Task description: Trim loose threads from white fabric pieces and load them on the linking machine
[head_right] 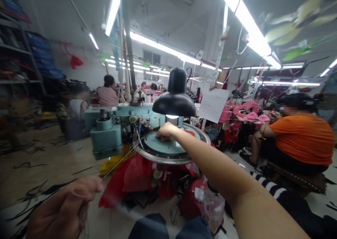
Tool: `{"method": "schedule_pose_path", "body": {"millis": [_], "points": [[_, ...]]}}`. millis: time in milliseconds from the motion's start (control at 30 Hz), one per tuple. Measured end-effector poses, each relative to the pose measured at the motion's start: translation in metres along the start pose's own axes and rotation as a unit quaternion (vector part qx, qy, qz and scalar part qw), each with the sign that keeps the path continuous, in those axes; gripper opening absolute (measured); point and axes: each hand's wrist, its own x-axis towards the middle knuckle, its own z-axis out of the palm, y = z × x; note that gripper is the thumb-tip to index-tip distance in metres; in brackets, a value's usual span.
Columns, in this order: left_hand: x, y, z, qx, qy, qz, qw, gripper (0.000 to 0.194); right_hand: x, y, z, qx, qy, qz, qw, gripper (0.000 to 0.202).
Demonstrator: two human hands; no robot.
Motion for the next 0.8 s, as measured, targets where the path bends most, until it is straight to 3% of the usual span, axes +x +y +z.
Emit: {"method": "schedule_pose_path", "body": {"millis": [100,367,533,700,800], "points": [[0.002,-0.002,0.005,-0.046,-0.043,0.003,0.998,0.032,-0.001,-0.002,0.002,-0.012,0.007,0.008,1.000,0.016],[0.001,-0.006,0.004,-0.033,-0.045,-0.010,0.998,0.034,-0.003,0.013,-0.005,0.067,0.003,-0.063,0.996,0.008],[0.002,-0.007,0.000,-0.048,-0.041,0.004,0.998,0.032,-0.002,0.014,-0.011,0.110,0.032,-0.083,0.990,0.011],[0.003,-0.006,-0.002,-0.034,-0.043,0.005,0.998,0.031,0.001,0.016,-0.008,0.131,0.030,-0.092,0.987,0.020],[0.002,-0.007,0.000,-0.033,-0.046,0.009,0.998,0.031,0.004,0.018,-0.004,0.132,0.028,-0.102,0.986,0.014]]}}
